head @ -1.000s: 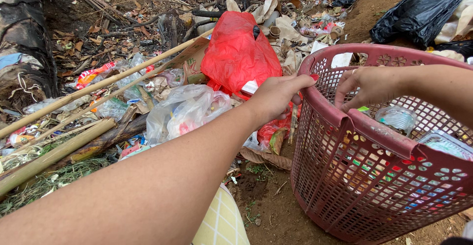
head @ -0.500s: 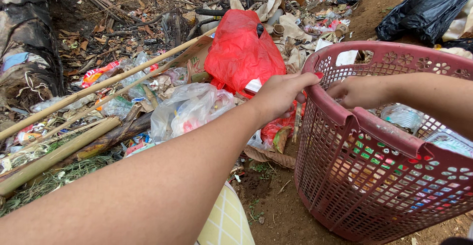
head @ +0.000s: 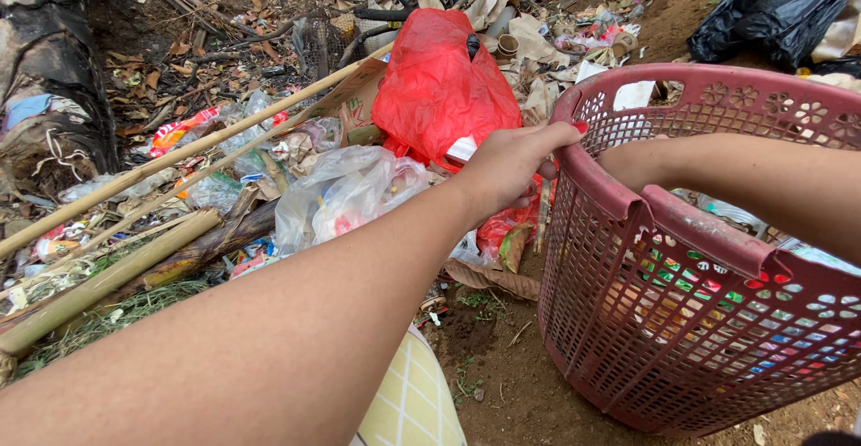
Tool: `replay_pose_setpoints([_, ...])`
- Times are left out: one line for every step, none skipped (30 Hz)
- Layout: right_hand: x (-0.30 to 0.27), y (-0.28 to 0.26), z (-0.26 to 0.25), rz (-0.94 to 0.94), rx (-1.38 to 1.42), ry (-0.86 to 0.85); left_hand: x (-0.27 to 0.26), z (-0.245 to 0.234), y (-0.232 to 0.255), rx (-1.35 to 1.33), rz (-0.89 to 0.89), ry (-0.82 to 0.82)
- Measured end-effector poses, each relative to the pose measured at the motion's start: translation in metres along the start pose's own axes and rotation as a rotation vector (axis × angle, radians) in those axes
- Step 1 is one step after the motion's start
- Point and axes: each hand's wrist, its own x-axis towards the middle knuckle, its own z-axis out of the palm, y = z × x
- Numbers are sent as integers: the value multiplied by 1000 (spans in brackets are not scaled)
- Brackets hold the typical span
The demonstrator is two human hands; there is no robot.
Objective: The person picks up plastic bags and other litter from the ground and places them into a red basket.
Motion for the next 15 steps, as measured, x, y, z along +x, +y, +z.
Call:
replay_pose_setpoints([3,-2,4,8,0,5,0,-1,0,2,8,3])
replay_pose_setpoints([5,-3,8,15,0,7,-1,-1,-1,2,5,5])
replay_pose_setpoints([7,-4,8,22,1,11,-1,-2,-1,0,-5,2])
replay_pose_setpoints([7,-4,6,29,2,17,-1,-2,-1,-1,-12,-2])
replay_pose_setpoints([6,-4,3,34,1,22,-1,-2,-2,0,-13,0])
replay_pose_setpoints([5,-5,-1,41,0,27,0,-2,-3,10,3,-2])
replay_pose_setpoints([4,-5,-6,45,0,28,0,-2,-4,21,20,-4])
replay_pose_setpoints([1,-4,-13,49,3,30,1,-2,-4,22,21,-5])
replay_pose_setpoints([4,-3,-11,53,5,31,2,-2,-4,15,22,-5])
replay_pose_setpoints([7,-3,-7,57,8,30,2,-1,-4,5,22,-6])
replay_pose_setpoints([11,-2,-3,59,9,30,2,-1,-4,5,23,-7])
replay_pose_setpoints([15,-1,3,66,6,24,2,-1,-4,6,26,-3])
replay_pose_setpoints([18,0,7,67,8,20,1,-1,-4,6,30,1])
replay_pose_setpoints([19,2,7,68,10,12,1,0,-2,7,32,-1])
replay_pose_setpoints([15,4,0,65,15,2,0,0,0,2,12,2])
